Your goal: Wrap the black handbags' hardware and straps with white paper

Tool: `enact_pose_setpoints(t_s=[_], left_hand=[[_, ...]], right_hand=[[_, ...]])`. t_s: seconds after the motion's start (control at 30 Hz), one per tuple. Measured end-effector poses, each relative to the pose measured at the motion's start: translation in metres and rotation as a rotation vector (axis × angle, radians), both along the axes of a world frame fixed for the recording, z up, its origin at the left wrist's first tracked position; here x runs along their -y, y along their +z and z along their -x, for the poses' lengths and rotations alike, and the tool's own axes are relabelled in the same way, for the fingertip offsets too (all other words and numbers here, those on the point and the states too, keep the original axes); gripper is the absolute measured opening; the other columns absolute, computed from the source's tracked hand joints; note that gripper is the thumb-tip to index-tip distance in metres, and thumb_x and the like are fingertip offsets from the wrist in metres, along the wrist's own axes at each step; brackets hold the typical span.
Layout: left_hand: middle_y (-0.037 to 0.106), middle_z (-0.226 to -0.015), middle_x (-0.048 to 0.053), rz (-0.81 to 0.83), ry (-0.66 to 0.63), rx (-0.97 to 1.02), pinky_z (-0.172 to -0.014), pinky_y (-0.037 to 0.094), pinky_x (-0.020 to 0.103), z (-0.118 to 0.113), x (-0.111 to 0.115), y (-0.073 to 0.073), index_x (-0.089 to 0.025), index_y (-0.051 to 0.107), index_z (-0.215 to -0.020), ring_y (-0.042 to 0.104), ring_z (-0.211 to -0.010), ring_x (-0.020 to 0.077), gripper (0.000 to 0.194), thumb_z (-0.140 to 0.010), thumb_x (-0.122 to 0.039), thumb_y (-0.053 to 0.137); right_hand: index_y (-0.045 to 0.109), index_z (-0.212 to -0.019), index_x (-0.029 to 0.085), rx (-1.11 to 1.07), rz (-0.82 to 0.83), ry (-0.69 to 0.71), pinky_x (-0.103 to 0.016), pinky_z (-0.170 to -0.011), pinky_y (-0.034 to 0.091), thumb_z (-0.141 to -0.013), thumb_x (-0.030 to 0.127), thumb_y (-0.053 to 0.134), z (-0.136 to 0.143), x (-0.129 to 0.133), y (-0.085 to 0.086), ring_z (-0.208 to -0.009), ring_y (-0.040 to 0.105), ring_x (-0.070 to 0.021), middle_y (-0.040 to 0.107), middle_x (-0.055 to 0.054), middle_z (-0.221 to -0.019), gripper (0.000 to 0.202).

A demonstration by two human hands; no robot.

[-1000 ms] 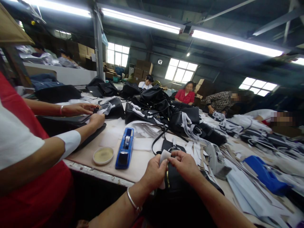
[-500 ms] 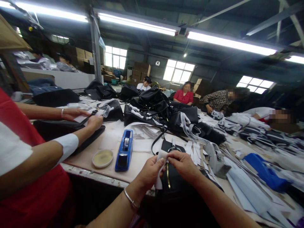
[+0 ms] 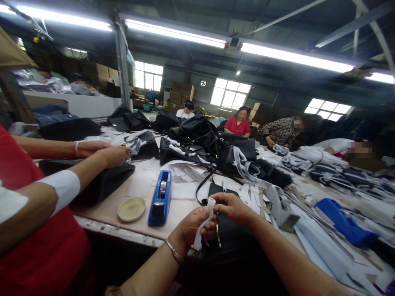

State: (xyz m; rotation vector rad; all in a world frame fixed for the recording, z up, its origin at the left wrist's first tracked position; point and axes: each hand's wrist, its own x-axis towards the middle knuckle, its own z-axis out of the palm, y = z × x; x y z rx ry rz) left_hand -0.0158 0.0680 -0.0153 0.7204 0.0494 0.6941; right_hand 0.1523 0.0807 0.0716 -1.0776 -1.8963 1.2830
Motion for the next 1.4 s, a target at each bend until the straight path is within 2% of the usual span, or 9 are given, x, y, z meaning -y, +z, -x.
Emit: enact_pose_setpoints(t_s=[0.33, 0.47, 0.6, 0.77, 0.9, 1.07, 1.2, 1.3, 1.4], left_hand=[[0.035, -0.057, -0.008, 0.018, -0.151, 0.042, -0.042, 0.022, 0.019, -0.005, -0.007, -0.002, -0.014, 0.056, -0.083, 0.025, -0.04, 0.0035, 0.04, -0.078, -0.05, 0.075], [0.041, -0.058, -0.007, 0.039, -0.134, 0.037, -0.043, 0.026, 0.019, -0.006, -0.007, -0.004, -0.012, 0.06, -0.094, 0.031, -0.041, 0.0039, 0.043, -0.077, -0.049, 0.076], [0.046, -0.06, -0.005, 0.073, -0.069, 0.02, -0.045, 0.031, 0.018, -0.007, -0.007, -0.008, -0.011, 0.061, -0.093, 0.039, -0.044, 0.0045, 0.042, -0.077, -0.048, 0.076], [0.066, -0.08, 0.007, 0.102, 0.094, -0.045, -0.057, 0.049, 0.024, -0.003, 0.001, -0.013, -0.01, 0.063, -0.104, 0.064, -0.062, 0.0145, 0.044, -0.084, -0.049, 0.069], [0.07, -0.098, 0.016, 0.016, 0.273, -0.211, -0.069, 0.052, 0.028, 0.005, 0.019, -0.008, -0.007, 0.066, -0.107, 0.068, -0.078, 0.0194, 0.048, -0.088, -0.051, 0.063], [0.069, -0.086, 0.009, -0.17, 0.332, -0.465, -0.059, 0.044, 0.022, 0.009, 0.037, -0.002, -0.01, 0.068, -0.098, 0.062, -0.069, 0.0143, 0.041, -0.088, -0.049, 0.063], [0.06, -0.07, 0.002, -0.379, 0.573, -0.714, -0.054, 0.036, 0.022, 0.002, 0.042, -0.001, -0.013, 0.065, -0.082, 0.05, -0.059, 0.0113, 0.034, -0.093, -0.043, 0.053], [0.062, -0.073, 0.003, -0.522, 0.779, -0.876, -0.06, 0.04, 0.025, -0.006, 0.047, 0.001, -0.015, 0.065, -0.083, 0.053, -0.065, 0.0143, 0.03, -0.097, -0.034, 0.046], [0.065, -0.077, 0.005, -0.649, 0.929, -0.972, -0.068, 0.045, 0.028, -0.013, 0.053, 0.004, -0.016, 0.066, -0.09, 0.058, -0.072, 0.0171, 0.027, -0.097, -0.025, 0.042]], right_hand=[[0.072, -0.084, 0.014, 0.005, 0.025, 0.021, -0.023, -0.059, 0.034, -0.081, 0.038, 0.069, -0.011, -0.006, -0.006, -0.062, 0.044, -0.01, 0.055, 0.003, -0.068, 0.025], [0.072, -0.102, 0.016, -0.072, 0.086, 0.067, -0.024, -0.063, 0.037, -0.085, 0.037, 0.065, -0.017, -0.003, -0.007, -0.065, 0.047, -0.0108, 0.059, 0.001, -0.073, 0.028], [0.07, -0.107, 0.018, -0.149, 0.162, 0.069, -0.026, -0.074, 0.043, -0.075, 0.033, 0.076, -0.017, -0.002, -0.01, -0.081, 0.058, -0.0152, 0.068, -0.002, -0.091, 0.036], [0.068, -0.088, 0.015, -0.124, 0.158, -0.041, -0.024, -0.062, 0.041, -0.078, 0.038, 0.076, -0.017, -0.004, -0.012, -0.063, 0.054, -0.0108, 0.063, 0.001, -0.071, 0.026], [0.068, -0.087, 0.013, -0.084, 0.119, -0.081, -0.024, -0.055, 0.041, -0.081, 0.045, 0.072, -0.023, -0.005, -0.014, -0.056, 0.05, -0.0096, 0.059, 0.002, -0.065, 0.033], [0.067, -0.088, 0.013, -0.13, 0.248, -0.1, -0.028, -0.06, 0.048, -0.077, 0.05, 0.074, -0.026, -0.002, -0.019, -0.057, 0.057, -0.0123, 0.062, 0.001, -0.064, 0.04], [0.065, -0.091, 0.013, -0.106, 0.306, -0.141, -0.029, -0.064, 0.05, -0.076, 0.05, 0.073, -0.025, 0.005, -0.014, -0.061, 0.06, -0.014, 0.064, 0.0, -0.068, 0.04], [0.068, -0.099, 0.014, 0.102, 0.254, -0.144, -0.029, -0.062, 0.049, -0.079, 0.04, 0.068, -0.024, 0.014, -0.01, -0.059, 0.058, -0.0139, 0.064, 0.0, -0.07, 0.032], [0.072, -0.093, 0.016, 0.298, 0.136, -0.073, -0.032, -0.074, 0.049, -0.079, 0.029, 0.064, -0.017, 0.028, -0.006, -0.075, 0.063, -0.0184, 0.07, -0.002, -0.08, 0.021]])
